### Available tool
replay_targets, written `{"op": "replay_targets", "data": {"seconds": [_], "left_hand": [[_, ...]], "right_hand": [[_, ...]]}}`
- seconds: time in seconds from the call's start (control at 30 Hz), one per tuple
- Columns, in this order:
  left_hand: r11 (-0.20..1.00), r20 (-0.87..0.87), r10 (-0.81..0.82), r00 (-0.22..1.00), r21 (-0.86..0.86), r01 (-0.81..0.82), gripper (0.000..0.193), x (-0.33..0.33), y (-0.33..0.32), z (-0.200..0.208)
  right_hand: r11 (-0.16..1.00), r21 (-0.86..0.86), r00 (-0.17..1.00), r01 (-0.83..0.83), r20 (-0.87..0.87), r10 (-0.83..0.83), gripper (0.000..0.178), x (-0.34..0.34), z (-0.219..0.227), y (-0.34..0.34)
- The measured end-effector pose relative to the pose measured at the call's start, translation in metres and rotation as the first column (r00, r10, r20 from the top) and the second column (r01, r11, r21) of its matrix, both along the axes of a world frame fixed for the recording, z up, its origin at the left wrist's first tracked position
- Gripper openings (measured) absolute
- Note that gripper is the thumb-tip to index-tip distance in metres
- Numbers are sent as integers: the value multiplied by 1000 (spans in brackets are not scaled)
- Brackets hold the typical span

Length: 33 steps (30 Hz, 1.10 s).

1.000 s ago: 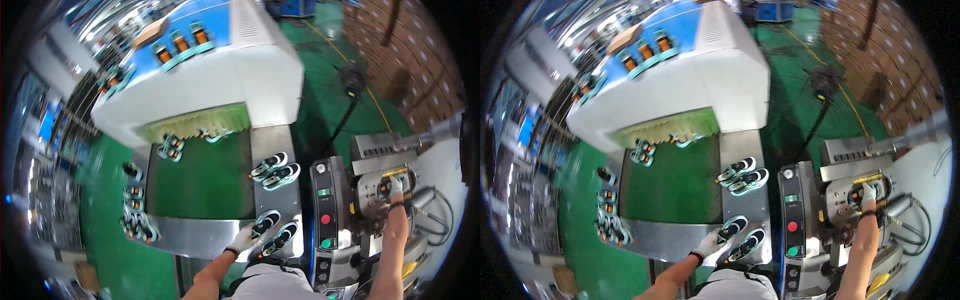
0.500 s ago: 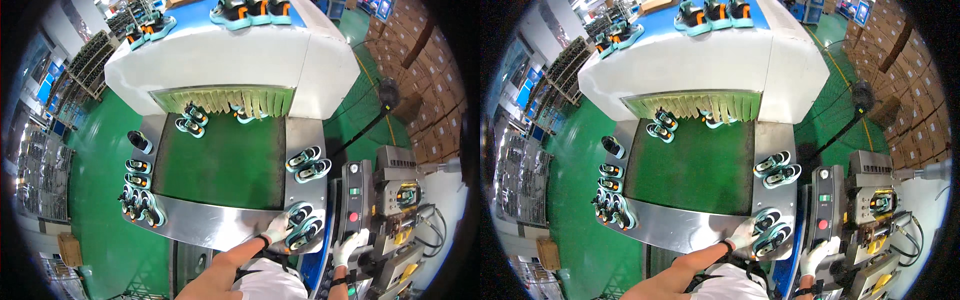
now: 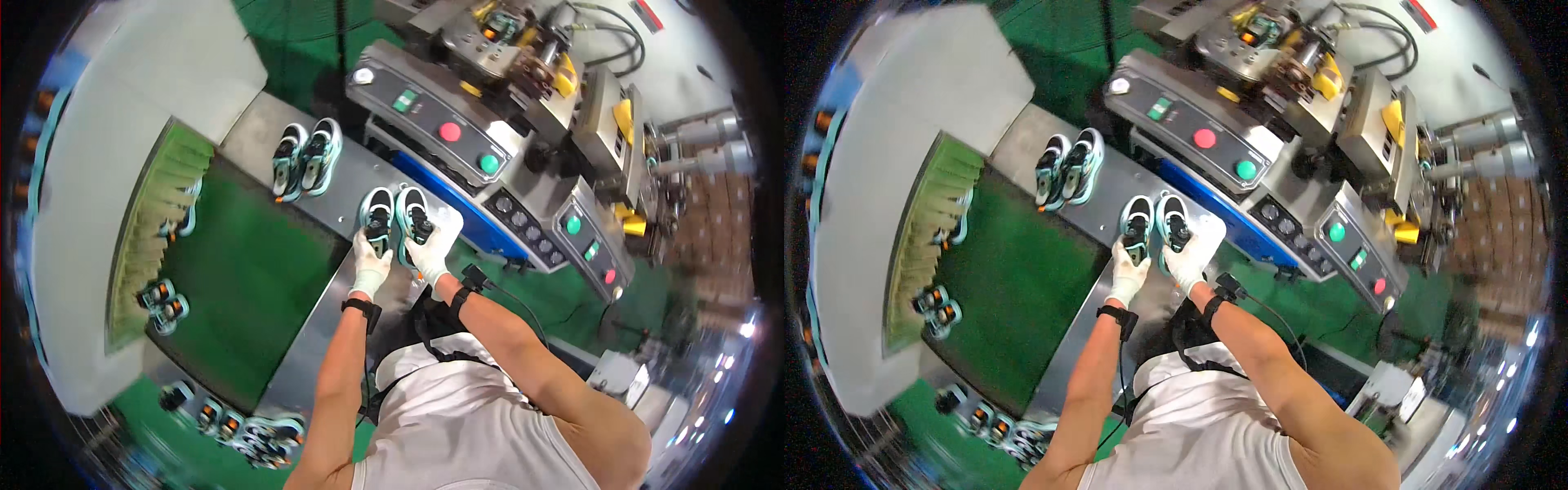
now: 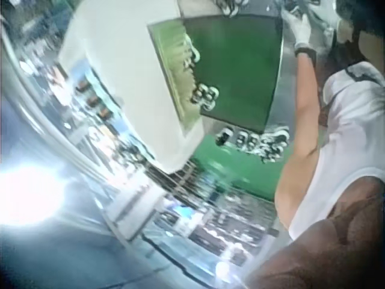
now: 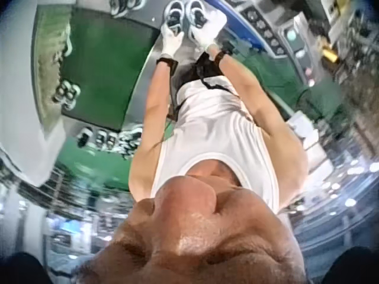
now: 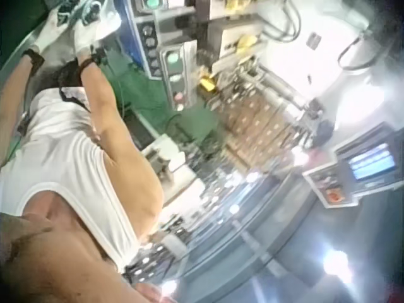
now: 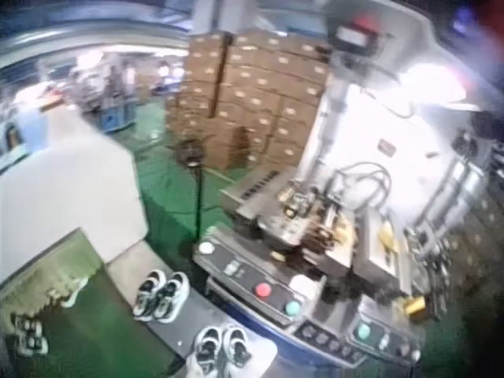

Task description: Operate shoe manufacturing machines to shape and heat shoes.

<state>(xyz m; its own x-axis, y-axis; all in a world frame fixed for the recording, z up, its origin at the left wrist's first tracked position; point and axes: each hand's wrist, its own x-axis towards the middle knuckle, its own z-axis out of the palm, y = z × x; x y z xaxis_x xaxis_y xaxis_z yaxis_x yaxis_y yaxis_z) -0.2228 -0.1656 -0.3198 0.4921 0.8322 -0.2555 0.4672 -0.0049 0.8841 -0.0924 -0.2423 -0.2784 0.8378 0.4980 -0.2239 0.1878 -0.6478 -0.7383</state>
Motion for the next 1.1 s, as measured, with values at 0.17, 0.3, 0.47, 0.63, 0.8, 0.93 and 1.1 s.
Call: {"op": "replay_targets", "data": {"seconds": [0.17,0.3,0.47,0.63,0.8,0.93,1.1], "left_hand": [[957,148,-222,964,-159,244,86,43,-15,16],[730,217,-577,788,-297,616,82,75,-68,98],[330,270,-880,391,-245,912,65,120,-183,164],[-201,329,-932,-150,-127,971,46,155,-342,241],[-394,516,-770,-375,78,916,55,181,-533,284],[-259,326,-753,-571,651,714,68,206,-723,272],[-281,220,-730,-647,767,577,69,251,-883,212]], "right_hand": [[960,60,893,274,-386,-230,63,34,38,-76],[657,308,631,688,-701,-332,41,18,103,-187],[213,386,431,897,-663,-612,58,-33,158,-344],[-387,603,140,698,-644,-752,52,-110,220,-497],[-306,692,-335,654,-98,-937,52,-173,265,-636],[-465,405,-589,787,270,-762,70,-183,267,-752],[-554,279,-619,784,300,-726,75,-142,219,-870]]}}
